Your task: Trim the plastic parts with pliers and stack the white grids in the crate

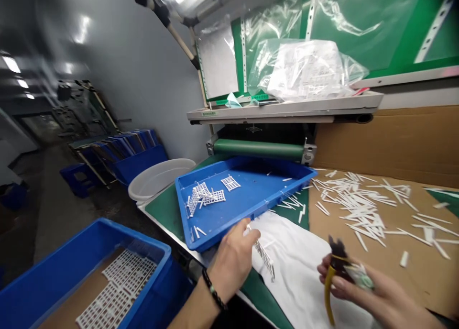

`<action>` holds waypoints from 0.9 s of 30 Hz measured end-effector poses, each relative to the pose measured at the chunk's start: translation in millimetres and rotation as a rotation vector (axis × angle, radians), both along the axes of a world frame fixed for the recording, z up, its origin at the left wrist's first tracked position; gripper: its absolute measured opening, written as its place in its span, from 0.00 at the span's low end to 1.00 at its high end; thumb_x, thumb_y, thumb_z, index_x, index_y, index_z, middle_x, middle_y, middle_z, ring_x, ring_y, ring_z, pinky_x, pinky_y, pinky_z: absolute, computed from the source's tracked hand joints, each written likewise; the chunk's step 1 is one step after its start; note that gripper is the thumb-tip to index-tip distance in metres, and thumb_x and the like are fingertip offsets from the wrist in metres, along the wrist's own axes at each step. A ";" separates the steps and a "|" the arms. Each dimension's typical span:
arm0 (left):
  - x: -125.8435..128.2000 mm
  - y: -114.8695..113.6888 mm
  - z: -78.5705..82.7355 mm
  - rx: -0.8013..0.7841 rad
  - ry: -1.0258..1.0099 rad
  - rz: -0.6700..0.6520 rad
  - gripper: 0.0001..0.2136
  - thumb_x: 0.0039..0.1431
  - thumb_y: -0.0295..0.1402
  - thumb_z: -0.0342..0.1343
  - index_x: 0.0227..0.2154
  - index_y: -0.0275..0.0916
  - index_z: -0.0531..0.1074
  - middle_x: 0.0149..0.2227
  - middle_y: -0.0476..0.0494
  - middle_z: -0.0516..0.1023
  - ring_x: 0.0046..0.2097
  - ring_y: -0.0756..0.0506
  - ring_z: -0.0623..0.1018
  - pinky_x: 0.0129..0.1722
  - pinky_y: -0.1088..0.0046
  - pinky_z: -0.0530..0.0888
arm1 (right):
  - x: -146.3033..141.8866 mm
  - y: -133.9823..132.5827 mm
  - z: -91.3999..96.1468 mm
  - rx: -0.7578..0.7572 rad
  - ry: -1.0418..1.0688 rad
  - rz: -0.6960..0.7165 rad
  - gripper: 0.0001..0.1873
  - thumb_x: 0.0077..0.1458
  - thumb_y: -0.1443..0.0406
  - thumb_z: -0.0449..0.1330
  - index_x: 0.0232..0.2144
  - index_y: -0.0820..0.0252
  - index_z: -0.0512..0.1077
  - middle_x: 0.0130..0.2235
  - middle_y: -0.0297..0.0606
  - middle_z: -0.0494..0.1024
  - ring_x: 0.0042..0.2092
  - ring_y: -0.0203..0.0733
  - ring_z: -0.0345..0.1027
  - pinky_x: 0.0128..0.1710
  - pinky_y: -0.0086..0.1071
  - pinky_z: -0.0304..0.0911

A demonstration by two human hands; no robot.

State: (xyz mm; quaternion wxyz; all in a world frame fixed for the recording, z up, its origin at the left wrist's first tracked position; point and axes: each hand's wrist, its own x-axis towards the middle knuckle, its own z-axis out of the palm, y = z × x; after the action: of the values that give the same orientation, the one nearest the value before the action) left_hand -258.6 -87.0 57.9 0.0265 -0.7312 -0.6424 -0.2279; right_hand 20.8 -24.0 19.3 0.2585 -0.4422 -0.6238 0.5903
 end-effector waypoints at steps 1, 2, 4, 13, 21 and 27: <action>10.8 -2.7 -12.3 -0.028 -0.004 -0.016 0.17 0.59 0.18 0.41 0.41 0.40 0.73 0.57 0.36 0.68 0.56 0.41 0.72 0.52 0.65 0.72 | 0.0 -0.7 12.6 0.069 -0.113 0.040 0.25 0.46 0.48 0.64 0.40 0.58 0.75 0.46 0.43 0.77 0.51 0.58 0.68 0.50 0.37 0.67; 19.0 -4.9 -23.0 -0.055 -0.028 -0.029 0.19 0.59 0.18 0.41 0.42 0.40 0.73 0.58 0.35 0.67 0.57 0.40 0.71 0.53 0.64 0.72 | -1.4 -2.1 23.4 0.131 -0.208 0.031 0.24 0.47 0.49 0.63 0.43 0.57 0.75 0.47 0.42 0.77 0.51 0.58 0.68 0.49 0.37 0.66; 28.1 -8.6 -37.6 -0.122 -0.123 -0.069 0.20 0.61 0.21 0.42 0.53 0.40 0.69 0.60 0.34 0.65 0.61 0.40 0.67 0.56 0.63 0.70 | -7.2 -6.4 36.9 0.201 -0.391 0.078 0.22 0.50 0.52 0.59 0.46 0.56 0.73 0.47 0.41 0.77 0.49 0.56 0.69 0.47 0.36 0.66; 33.8 -13.4 -58.7 -0.232 -0.479 -0.022 0.44 0.51 0.56 0.56 0.65 0.37 0.49 0.66 0.31 0.54 0.66 0.34 0.56 0.60 0.54 0.64 | -50.8 -21.2 44.0 0.212 -0.794 0.457 0.14 0.54 0.66 0.53 0.43 0.60 0.71 0.46 0.48 0.74 0.47 0.54 0.68 0.46 0.41 0.62; 37.2 -8.5 -70.9 -0.141 -0.570 -0.003 0.51 0.47 0.55 0.59 0.66 0.32 0.41 0.62 0.26 0.60 0.62 0.33 0.65 0.56 0.57 0.70 | -77.6 -16.8 52.3 0.189 -0.847 0.417 0.08 0.52 0.66 0.57 0.36 0.58 0.72 0.37 0.43 0.75 0.38 0.47 0.70 0.38 0.32 0.60; 41.0 -8.8 -74.3 -0.151 -0.599 0.028 0.50 0.44 0.44 0.63 0.66 0.33 0.43 0.63 0.29 0.60 0.61 0.32 0.65 0.56 0.58 0.70 | -93.4 -11.5 53.2 0.147 -0.936 0.467 0.11 0.47 0.71 0.56 0.36 0.59 0.72 0.38 0.43 0.76 0.40 0.47 0.70 0.40 0.33 0.61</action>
State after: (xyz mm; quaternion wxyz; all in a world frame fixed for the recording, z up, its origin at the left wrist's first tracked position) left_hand -217.5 -95.8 -16.5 -0.2153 -0.6226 -0.6467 -0.3843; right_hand -72.5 -35.5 72.6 -0.1560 -0.4884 -0.7941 0.3263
